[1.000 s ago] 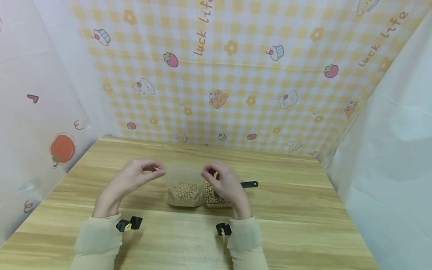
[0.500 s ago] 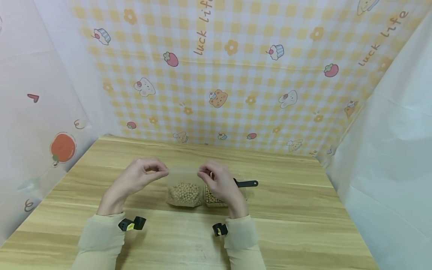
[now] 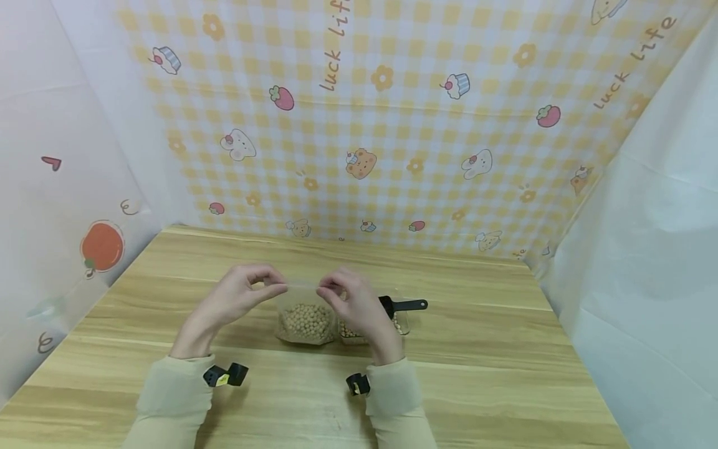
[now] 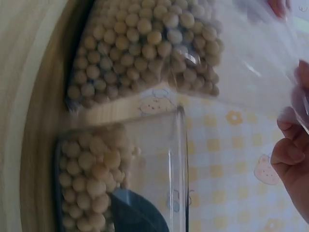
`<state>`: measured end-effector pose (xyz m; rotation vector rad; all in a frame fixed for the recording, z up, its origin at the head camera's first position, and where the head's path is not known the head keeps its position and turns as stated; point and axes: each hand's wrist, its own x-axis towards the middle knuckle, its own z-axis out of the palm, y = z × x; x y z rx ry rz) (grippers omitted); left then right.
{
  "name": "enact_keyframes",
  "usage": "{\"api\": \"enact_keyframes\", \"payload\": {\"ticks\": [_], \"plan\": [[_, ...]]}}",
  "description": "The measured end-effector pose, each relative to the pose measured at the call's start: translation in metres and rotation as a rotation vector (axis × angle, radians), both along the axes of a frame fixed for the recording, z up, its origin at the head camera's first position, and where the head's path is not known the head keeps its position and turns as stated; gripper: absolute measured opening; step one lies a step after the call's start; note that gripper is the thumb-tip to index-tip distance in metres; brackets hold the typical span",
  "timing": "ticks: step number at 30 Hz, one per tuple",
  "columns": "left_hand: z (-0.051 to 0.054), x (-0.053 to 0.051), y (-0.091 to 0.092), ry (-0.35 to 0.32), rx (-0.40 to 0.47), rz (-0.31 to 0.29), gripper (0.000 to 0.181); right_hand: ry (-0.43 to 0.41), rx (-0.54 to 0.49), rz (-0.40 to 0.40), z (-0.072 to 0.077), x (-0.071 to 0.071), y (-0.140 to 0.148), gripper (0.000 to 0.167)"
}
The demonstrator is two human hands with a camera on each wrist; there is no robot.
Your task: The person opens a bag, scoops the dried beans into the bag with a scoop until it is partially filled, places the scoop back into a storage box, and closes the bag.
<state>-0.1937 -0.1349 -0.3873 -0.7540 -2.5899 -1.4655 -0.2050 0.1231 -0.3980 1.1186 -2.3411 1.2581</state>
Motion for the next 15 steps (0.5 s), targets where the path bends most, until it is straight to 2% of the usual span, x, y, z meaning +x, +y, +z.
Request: {"api": "enact_keyframes", "payload": {"ticks": [3,8,15], "plan": [[-0.001,0.000,0.000,0.019,-0.008,0.001,0.004,0.007,-0.020,0.009,0.000,0.001,-0.003,0.005],[0.000,0.001,0.003,0.011,-0.021,0.004,0.005,0.003,-0.019,0.010,0.002,0.002,-0.004,0.005],[-0.003,-0.001,0.015,-0.030,0.023,-0.063,0.016,-0.035,-0.006,0.030,0.004,0.004,-0.006,0.007]]}}
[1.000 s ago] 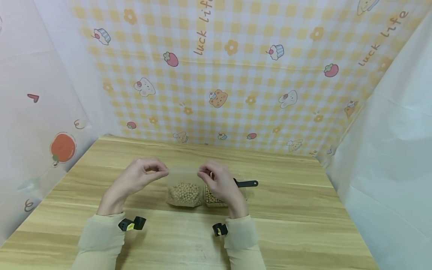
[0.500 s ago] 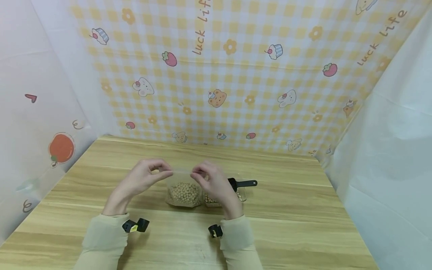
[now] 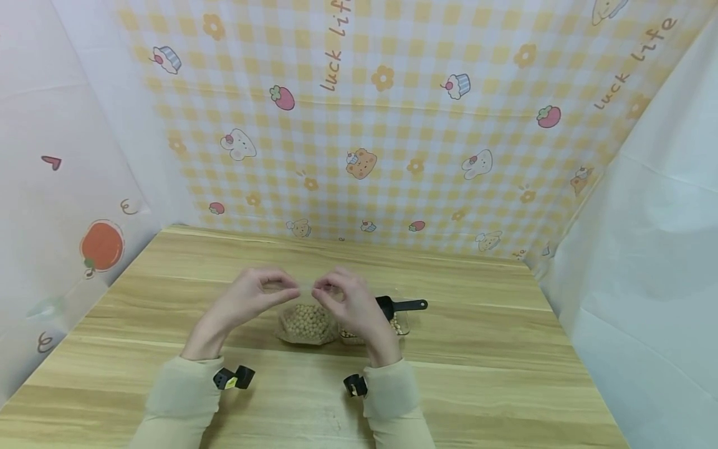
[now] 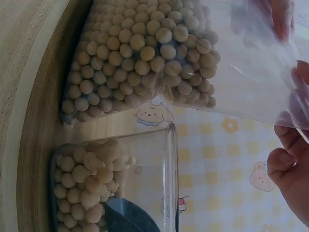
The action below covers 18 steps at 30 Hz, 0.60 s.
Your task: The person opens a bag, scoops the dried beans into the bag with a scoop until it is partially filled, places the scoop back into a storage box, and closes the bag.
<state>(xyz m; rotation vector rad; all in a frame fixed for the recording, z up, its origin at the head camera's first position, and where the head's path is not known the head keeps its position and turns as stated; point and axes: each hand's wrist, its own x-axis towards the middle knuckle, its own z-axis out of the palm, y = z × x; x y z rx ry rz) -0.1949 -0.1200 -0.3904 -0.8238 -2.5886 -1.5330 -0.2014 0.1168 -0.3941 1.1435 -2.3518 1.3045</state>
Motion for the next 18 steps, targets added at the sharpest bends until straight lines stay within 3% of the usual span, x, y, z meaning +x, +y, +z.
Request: {"api": "enact_keyframes", "payload": {"ticks": [12,18], "plan": [[-0.001,0.000,0.005,0.005,0.057,-0.015,0.010,0.000,-0.054,0.004,-0.002,0.002,-0.010,0.006],[-0.001,0.000,0.006,0.029,0.031,-0.012,0.009,-0.036,-0.044,-0.008,0.020,0.017,-0.014,0.006]]}}
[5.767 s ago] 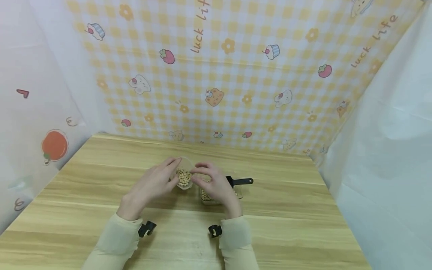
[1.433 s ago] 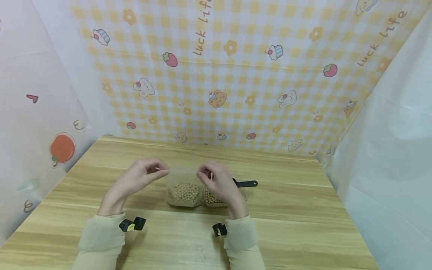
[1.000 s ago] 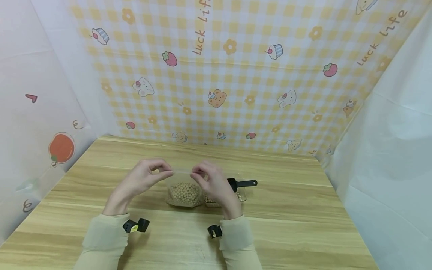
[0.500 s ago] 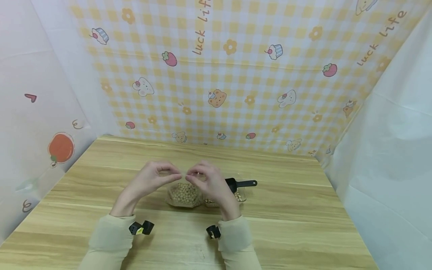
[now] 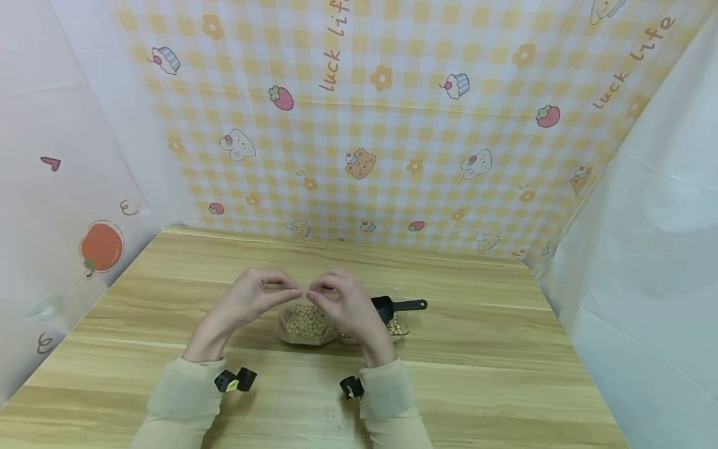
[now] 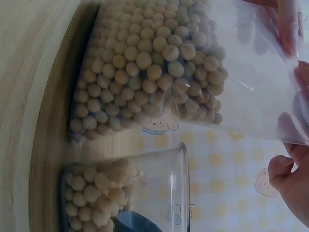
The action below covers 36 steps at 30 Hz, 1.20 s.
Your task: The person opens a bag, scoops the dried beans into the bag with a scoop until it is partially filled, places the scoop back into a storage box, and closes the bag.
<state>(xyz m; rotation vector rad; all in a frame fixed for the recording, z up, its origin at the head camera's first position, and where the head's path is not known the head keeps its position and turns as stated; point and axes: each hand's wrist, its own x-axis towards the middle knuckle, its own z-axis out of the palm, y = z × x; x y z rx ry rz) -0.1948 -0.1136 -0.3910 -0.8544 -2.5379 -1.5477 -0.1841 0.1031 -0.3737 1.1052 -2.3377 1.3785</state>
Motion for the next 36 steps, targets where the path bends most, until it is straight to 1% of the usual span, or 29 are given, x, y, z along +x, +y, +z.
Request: {"api": "enact_keyframes", "payload": {"ticks": [2,3,6,9,13,16,21,23,26,29,31,33,36], "plan": [[0.001,0.000,0.000,0.018,-0.015,-0.007,0.009,0.002,0.007,0.001,0.007,0.004,-0.001,0.006],[0.001,0.001,0.000,0.026,-0.021,-0.013,0.010,0.004,0.007,0.001,0.005,0.003,-0.002,0.006],[0.002,0.001,0.001,0.040,-0.025,-0.033,0.010,0.023,-0.005,0.004,-0.005,-0.002,-0.002,0.007],[0.003,0.002,0.001,0.040,-0.024,-0.030,0.009,0.041,-0.025,0.017,-0.018,-0.010,-0.002,0.007],[0.003,0.002,0.001,0.051,-0.044,-0.020,0.011,0.034,-0.023,0.025,-0.023,-0.014,-0.001,0.006],[0.004,0.002,-0.001,0.031,-0.062,-0.011,0.012,0.003,0.004,0.002,-0.023,-0.015,0.001,0.005],[0.008,0.004,-0.010,-0.049,-0.095,0.058,0.011,-0.043,0.047,-0.034,-0.022,-0.014,0.007,0.007],[0.008,0.004,-0.014,-0.067,-0.100,0.071,0.010,-0.049,0.039,-0.026,-0.022,-0.015,0.010,0.005],[0.008,0.004,-0.016,-0.075,-0.088,0.067,0.007,-0.034,0.010,0.005,-0.025,-0.017,0.014,0.005],[0.007,0.004,-0.016,-0.052,-0.079,0.062,0.005,-0.003,-0.017,0.037,-0.027,-0.019,0.014,0.009],[0.006,0.003,-0.015,-0.036,-0.073,0.065,0.005,0.012,-0.024,0.041,-0.025,-0.018,0.013,0.010],[0.006,0.003,-0.015,-0.029,-0.069,0.069,0.005,0.008,-0.023,0.030,-0.018,-0.013,0.012,0.009],[0.006,0.003,-0.015,-0.031,-0.064,0.069,0.007,-0.039,0.000,-0.001,-0.004,-0.005,0.013,0.003]]}}
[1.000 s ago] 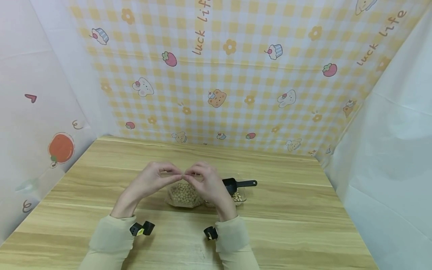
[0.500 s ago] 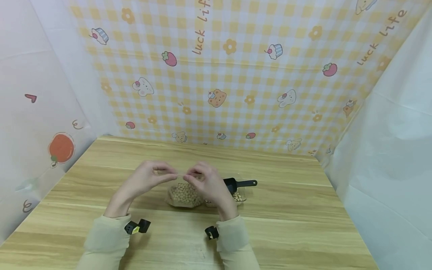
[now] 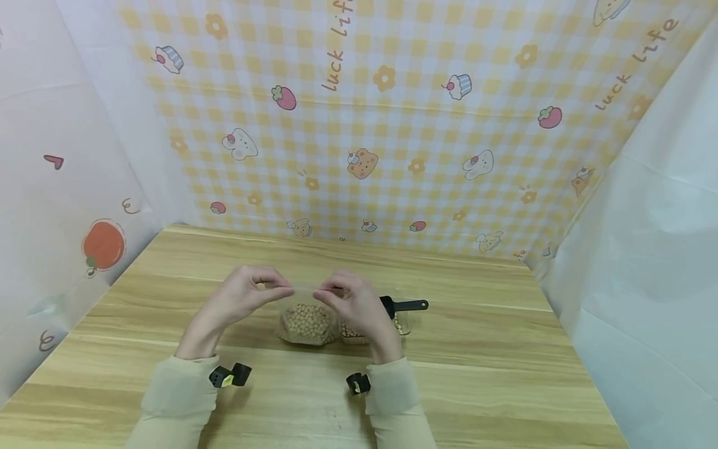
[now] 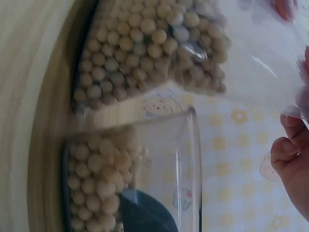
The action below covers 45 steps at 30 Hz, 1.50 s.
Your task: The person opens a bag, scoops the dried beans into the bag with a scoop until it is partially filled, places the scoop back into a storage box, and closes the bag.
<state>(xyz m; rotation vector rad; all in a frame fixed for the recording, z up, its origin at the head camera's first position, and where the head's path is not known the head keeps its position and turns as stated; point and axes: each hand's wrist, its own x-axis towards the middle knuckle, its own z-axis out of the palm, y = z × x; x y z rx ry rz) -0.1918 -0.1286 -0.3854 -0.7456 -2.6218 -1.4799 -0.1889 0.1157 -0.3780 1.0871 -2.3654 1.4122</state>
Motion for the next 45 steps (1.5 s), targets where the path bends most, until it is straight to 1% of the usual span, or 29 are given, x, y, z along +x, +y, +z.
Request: {"api": "enact_keyframes", "payload": {"ticks": [2,4,6,9,11,14,16,18,21,23,24,27,30,33,35,37,39,42,45], "plan": [[-0.001,0.000,-0.001,-0.003,0.000,0.009,0.008,-0.041,0.014,-0.026,0.008,0.005,0.003,0.003],[-0.001,0.000,-0.002,-0.002,-0.005,0.013,0.008,-0.073,0.019,-0.044,0.010,0.006,0.007,0.004],[-0.001,0.001,-0.004,0.000,-0.011,0.011,0.009,-0.080,0.016,-0.049,0.011,0.006,0.011,0.007],[-0.001,0.001,-0.005,0.009,-0.006,-0.007,0.010,-0.051,0.002,-0.025,0.009,0.003,0.015,0.010],[-0.002,0.001,-0.006,0.026,0.006,-0.013,0.009,-0.012,-0.011,0.000,0.007,0.001,0.015,0.011],[-0.004,0.001,-0.006,0.061,0.021,-0.004,0.008,0.023,-0.033,0.027,0.005,0.000,0.013,0.013],[-0.006,0.001,-0.006,0.074,0.024,0.004,0.009,0.017,-0.033,0.033,0.005,0.000,0.013,0.013],[-0.007,0.000,-0.007,0.063,0.025,0.008,0.010,-0.043,-0.020,0.026,0.006,0.000,0.015,0.011],[-0.007,0.000,-0.011,0.008,0.039,-0.001,0.015,-0.154,0.000,0.004,0.008,0.001,0.019,0.007],[-0.007,0.001,-0.016,-0.032,0.057,-0.011,0.016,-0.206,0.001,-0.011,0.009,0.001,0.022,0.008],[-0.008,0.001,-0.018,-0.044,0.067,-0.018,0.016,-0.216,-0.001,-0.014,0.009,0.002,0.024,0.008],[-0.008,0.001,-0.024,-0.062,0.088,-0.024,0.012,-0.171,-0.010,0.004,0.009,0.001,0.025,0.011],[-0.009,0.000,-0.025,-0.035,0.080,-0.017,0.013,-0.100,-0.018,0.031,0.007,0.001,0.024,0.013],[-0.010,-0.001,-0.023,-0.024,0.071,0.014,0.016,-0.059,-0.019,0.025,0.006,0.001,0.023,0.013],[-0.011,-0.002,-0.022,-0.036,0.070,0.042,0.017,-0.064,-0.014,0.002,0.006,0.001,0.023,0.013],[-0.012,-0.003,-0.020,-0.052,0.066,0.064,0.017,-0.090,-0.005,-0.026,0.005,0.000,0.023,0.012],[-0.012,-0.004,-0.019,-0.067,0.069,0.073,0.018,-0.132,-0.003,-0.039,0.003,-0.001,0.023,0.012],[-0.012,-0.005,-0.016,-0.083,0.089,0.058,0.018,-0.228,-0.011,-0.044,-0.009,-0.008,0.024,0.016],[-0.012,-0.007,-0.016,-0.114,0.116,0.045,0.019,-0.321,-0.022,-0.059,-0.022,-0.018,0.024,0.022]]}}
